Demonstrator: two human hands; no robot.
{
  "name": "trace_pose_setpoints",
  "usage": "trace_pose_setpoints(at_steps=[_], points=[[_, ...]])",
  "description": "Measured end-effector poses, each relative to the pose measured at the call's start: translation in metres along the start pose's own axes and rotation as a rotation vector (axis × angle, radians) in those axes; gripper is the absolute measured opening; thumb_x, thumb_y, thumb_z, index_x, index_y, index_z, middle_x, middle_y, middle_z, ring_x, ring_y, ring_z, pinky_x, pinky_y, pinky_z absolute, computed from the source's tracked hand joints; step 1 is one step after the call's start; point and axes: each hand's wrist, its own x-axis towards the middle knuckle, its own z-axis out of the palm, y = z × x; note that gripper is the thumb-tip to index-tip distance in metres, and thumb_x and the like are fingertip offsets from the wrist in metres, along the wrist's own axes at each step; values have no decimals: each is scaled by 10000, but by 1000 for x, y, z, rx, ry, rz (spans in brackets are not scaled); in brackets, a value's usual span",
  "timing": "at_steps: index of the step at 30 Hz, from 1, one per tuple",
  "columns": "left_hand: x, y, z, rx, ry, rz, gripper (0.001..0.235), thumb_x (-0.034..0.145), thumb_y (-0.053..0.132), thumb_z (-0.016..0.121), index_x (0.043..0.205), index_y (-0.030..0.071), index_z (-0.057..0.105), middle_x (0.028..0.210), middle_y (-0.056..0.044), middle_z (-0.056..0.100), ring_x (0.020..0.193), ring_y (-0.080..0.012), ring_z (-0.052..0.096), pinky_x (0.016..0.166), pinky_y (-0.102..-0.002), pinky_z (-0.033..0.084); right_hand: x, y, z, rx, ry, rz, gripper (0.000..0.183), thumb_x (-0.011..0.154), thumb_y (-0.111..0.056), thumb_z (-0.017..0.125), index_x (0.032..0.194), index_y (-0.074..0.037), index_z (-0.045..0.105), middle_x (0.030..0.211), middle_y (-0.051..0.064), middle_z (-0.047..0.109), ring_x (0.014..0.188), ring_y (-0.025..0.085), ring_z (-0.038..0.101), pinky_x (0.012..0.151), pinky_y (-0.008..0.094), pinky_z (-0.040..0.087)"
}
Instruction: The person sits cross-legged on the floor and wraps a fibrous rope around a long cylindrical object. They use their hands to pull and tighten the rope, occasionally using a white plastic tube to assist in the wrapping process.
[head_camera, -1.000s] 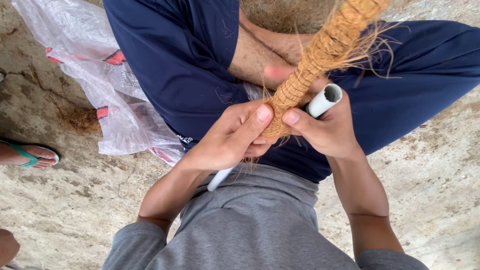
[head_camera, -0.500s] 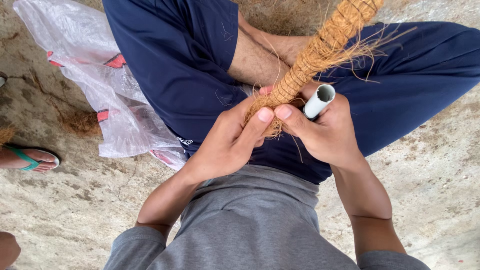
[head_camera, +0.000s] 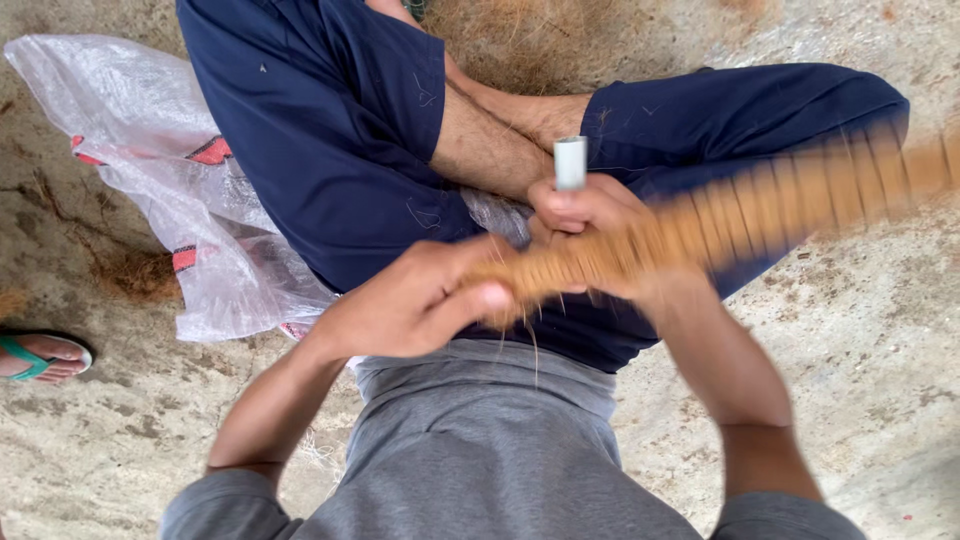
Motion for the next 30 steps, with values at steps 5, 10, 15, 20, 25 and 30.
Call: trace_pose_setpoints(at_steps=[5,10,15,20,25,30], points=[[7,20,-4,414,-231,39,340,1033,409,558,1024,77,631,701,-52,651,545,-208,654,444,-369,460,-2,-44,-13,-513,-136,195,442,1045,-290,588,666,-109,450,557,-28,407,454,107,397,422,285,343],[8,37,1,616,-234,105,382,1003,447,547,984,73,622,712,-57,663,537,-269,663,405,-399,479,-25,-86,25,-1003,-251,260,360,1007,-283,554,707,-86,588,572,-29,536,507,99,502,484,292,450],[15,34,16,730,-268,7,403,1023,448,527,1001,55,613,693,-66,648,519,-255,671,413,-392,509,-21,-93,75,-1408,33,514,323,970,-329,602,768,-81,649,552,29,595,482,120,523,455,336,429],[27,22,16,933,-55,-18,245,968,281,595,1012,40,605,814,-84,670,570,-257,696,442,-372,531,-34,-71,93,-1516,-6,125,135,936,-193,663,946,-60,646,731,39,657,574,103,606,498,297,495],[27,25,12,788,244,64,232,1026,226,645,1105,28,553,825,-102,669,652,-290,701,487,-393,517,-51,-31,94,-1858,-33,-639,253,891,-112,764,831,20,557,756,118,549,625,210,552,535,344,485],[32,34,12,674,317,127,296,1048,233,676,1193,23,527,874,-142,672,678,-321,687,531,-401,512,-53,-7,77,-1842,88,-966,212,906,2,693,820,8,500,797,141,517,665,256,552,590,376,484]])
